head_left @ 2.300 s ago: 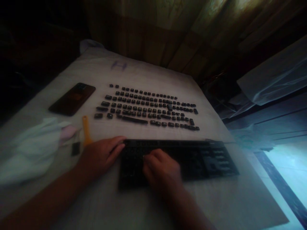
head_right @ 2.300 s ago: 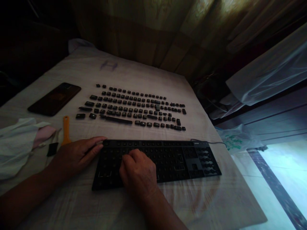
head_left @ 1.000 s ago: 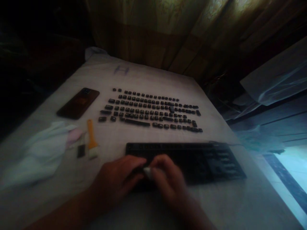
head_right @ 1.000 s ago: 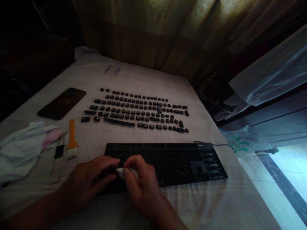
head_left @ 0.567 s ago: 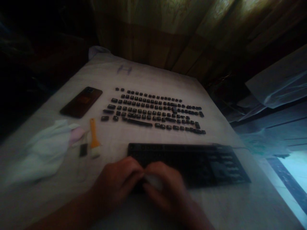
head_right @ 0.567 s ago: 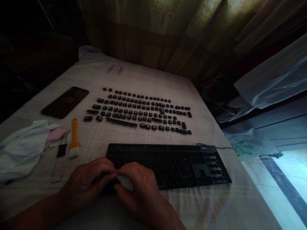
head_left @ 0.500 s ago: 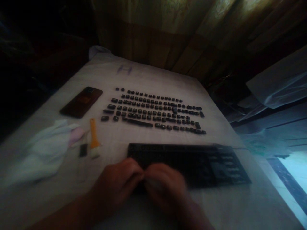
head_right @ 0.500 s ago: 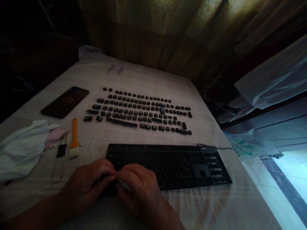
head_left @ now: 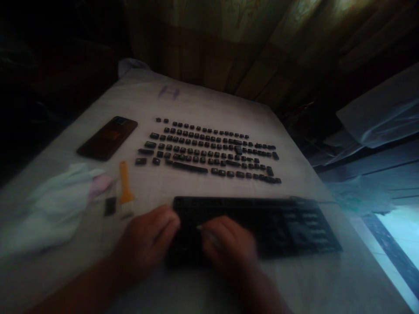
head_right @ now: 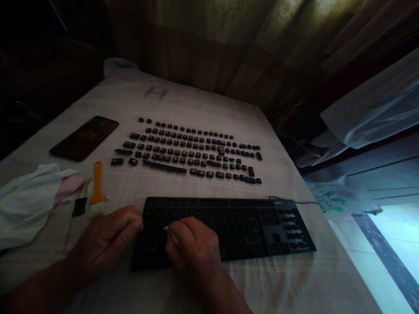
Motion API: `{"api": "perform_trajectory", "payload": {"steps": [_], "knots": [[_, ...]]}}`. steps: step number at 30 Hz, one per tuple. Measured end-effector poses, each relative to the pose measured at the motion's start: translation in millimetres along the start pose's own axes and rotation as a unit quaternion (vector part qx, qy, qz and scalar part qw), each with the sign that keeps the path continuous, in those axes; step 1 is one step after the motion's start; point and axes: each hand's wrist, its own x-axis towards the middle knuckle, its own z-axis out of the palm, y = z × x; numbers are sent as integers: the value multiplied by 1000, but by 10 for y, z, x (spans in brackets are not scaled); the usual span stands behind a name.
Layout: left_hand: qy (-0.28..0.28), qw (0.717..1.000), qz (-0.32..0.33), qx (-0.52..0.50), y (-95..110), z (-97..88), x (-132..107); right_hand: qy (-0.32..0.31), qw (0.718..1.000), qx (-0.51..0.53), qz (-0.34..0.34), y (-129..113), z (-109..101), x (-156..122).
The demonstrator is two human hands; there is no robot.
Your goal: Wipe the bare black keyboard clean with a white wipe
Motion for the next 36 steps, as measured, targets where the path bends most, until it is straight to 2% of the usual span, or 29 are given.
{"api": "perform_trajectory", "payload": {"steps": [3,6,10,13,17,21,24,30,33,36], "knots": [[39,998,-12,39,-93,-60,56,-2,999,-31,21,31,44,7],[69,996,-19,46,-174,-100,97,-34,997,-68,19,23,32,51],[113,990,-56,58,-254,-166,157,-45,993,-110,23,9,19,130],[124,986,-89,70,-287,-210,198,-61,990,-128,23,7,38,153],[123,983,-111,83,-323,-212,217,-80,987,-139,6,-2,80,127],[119,983,-110,86,-362,-180,209,-68,986,-152,19,-28,106,100],[107,985,-102,93,-389,-160,200,-89,984,-155,1,-45,96,97],[54,994,-35,92,-417,-127,168,-89,985,-145,5,-60,68,86],[36,991,-13,127,-414,-111,160,-117,984,-134,-10,-58,34,82],[31,986,10,165,-420,-97,158,-114,985,-128,13,-57,-9,85]]}}
